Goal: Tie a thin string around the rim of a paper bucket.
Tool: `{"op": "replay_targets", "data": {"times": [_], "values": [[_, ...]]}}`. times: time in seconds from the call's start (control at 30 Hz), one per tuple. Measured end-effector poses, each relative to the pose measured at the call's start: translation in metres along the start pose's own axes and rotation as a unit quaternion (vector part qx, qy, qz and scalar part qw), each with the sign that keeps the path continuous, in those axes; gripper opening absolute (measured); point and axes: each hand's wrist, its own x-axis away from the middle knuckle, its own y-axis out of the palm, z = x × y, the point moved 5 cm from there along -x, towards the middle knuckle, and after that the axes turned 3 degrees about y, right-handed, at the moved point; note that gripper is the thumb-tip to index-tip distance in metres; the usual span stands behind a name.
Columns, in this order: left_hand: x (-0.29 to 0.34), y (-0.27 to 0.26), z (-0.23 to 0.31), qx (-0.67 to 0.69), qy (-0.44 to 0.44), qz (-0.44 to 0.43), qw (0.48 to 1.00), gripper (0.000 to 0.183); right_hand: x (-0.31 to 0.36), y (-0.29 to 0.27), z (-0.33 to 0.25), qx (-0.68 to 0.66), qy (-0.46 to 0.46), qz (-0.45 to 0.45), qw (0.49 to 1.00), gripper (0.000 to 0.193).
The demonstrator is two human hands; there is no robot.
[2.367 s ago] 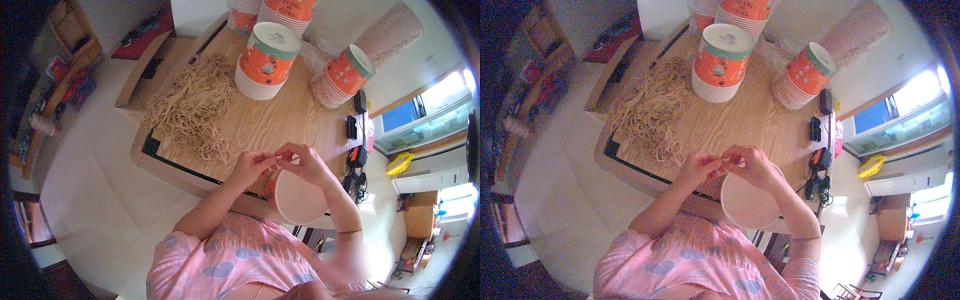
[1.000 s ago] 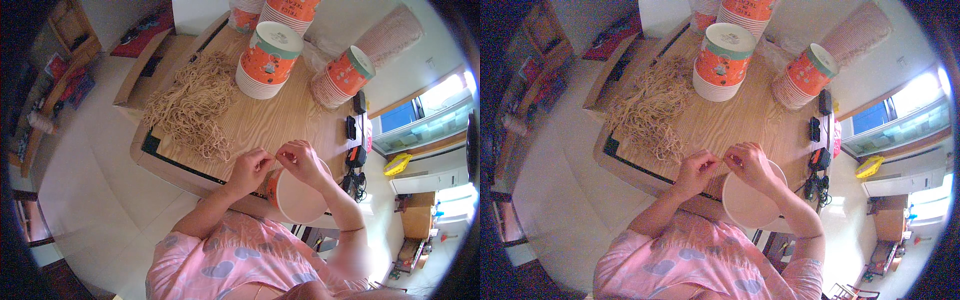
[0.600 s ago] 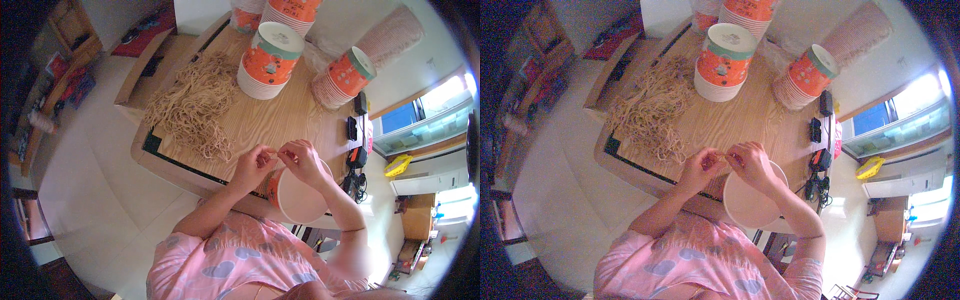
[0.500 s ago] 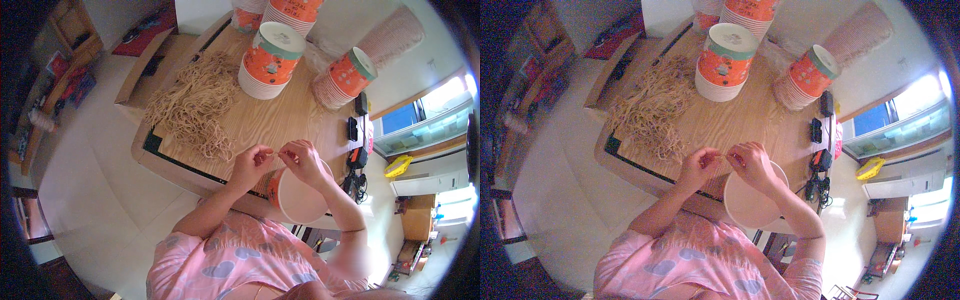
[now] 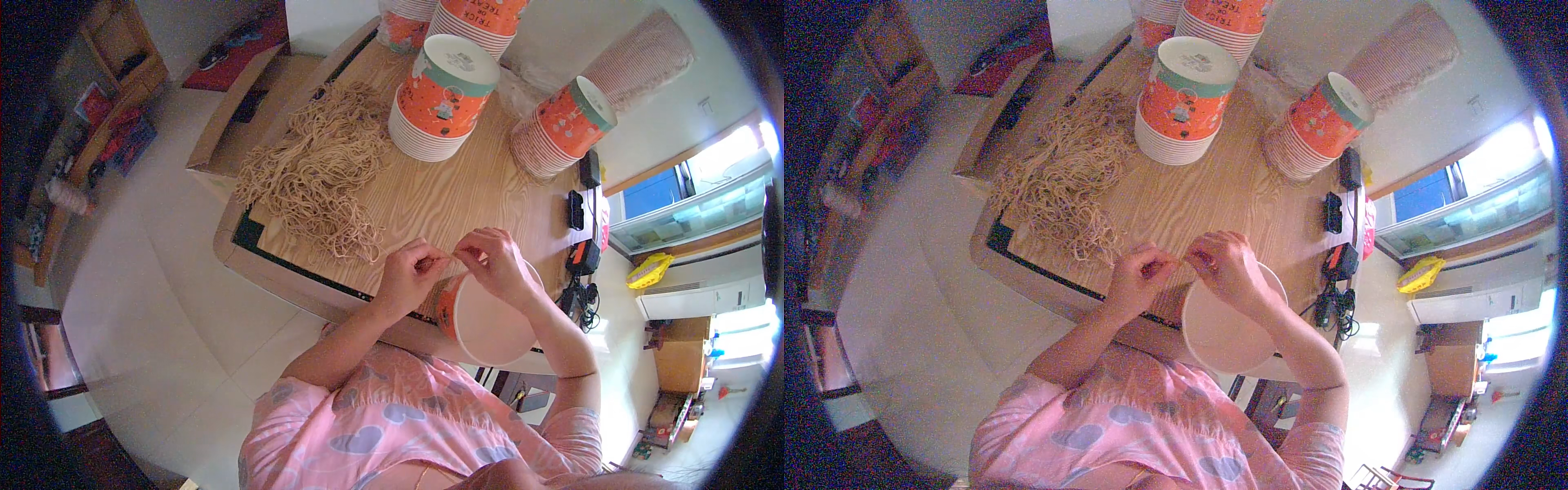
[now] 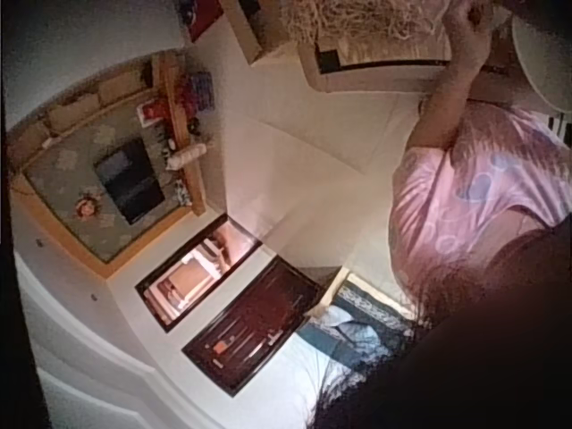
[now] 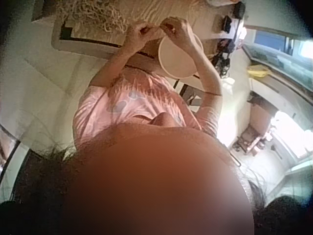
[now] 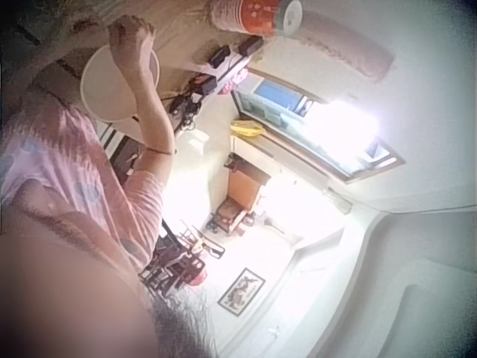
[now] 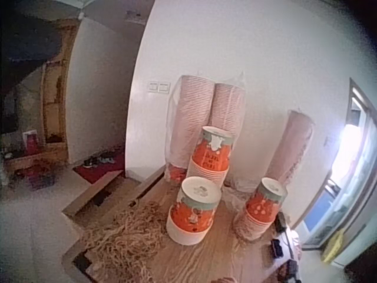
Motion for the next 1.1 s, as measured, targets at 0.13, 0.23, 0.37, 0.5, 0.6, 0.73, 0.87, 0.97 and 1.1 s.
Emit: {"op": "replay_targets", "data": {"times": [0.13,0.23,0.37,0.5,0.6,0.73,0.87,0.97,1.1], "values": [[-0.003,-0.001,-0.013,0.008,0.021,0.048,0.999,0.009,0.002,-0.004,0.003,-0.085,0.124,-0.046,0.987,0.013],[-0.008,-0.006,-0.010,-0.017,0.041,0.060,0.997,0.012,0.000,-0.006,0.003,-0.071,0.097,-0.057,0.991,0.017],[-0.017,-0.009,-0.007,-0.047,0.047,0.055,0.996,0.010,-0.017,-0.005,0.013,-0.059,0.121,-0.083,0.987,0.018],[-0.026,-0.003,-0.007,-0.060,0.061,0.051,0.995,0.009,-0.031,0.008,0.043,-0.092,0.171,-0.164,0.967,0.018],[-0.028,-0.004,-0.009,-0.064,0.048,0.044,0.996,0.008,-0.035,0.016,0.051,-0.113,0.231,-0.221,0.941,0.018],[-0.030,0.002,-0.012,-0.064,0.049,0.040,0.996,0.007,-0.034,0.020,0.061,-0.141,0.181,-0.233,0.945,0.014],[-0.026,0.006,-0.020,-0.085,0.049,0.028,0.995,0.008,-0.030,0.010,0.052,-0.045,0.192,-0.307,0.931,0.014],[-0.022,-0.001,-0.034,-0.102,0.035,0.034,0.994,0.008,-0.023,0.001,0.053,-0.072,0.147,-0.331,0.929,0.013],[-0.020,-0.007,-0.047,-0.116,0.002,0.007,0.993,0.009,-0.015,-0.009,0.054,-0.056,0.164,-0.346,0.922,0.016]]}}
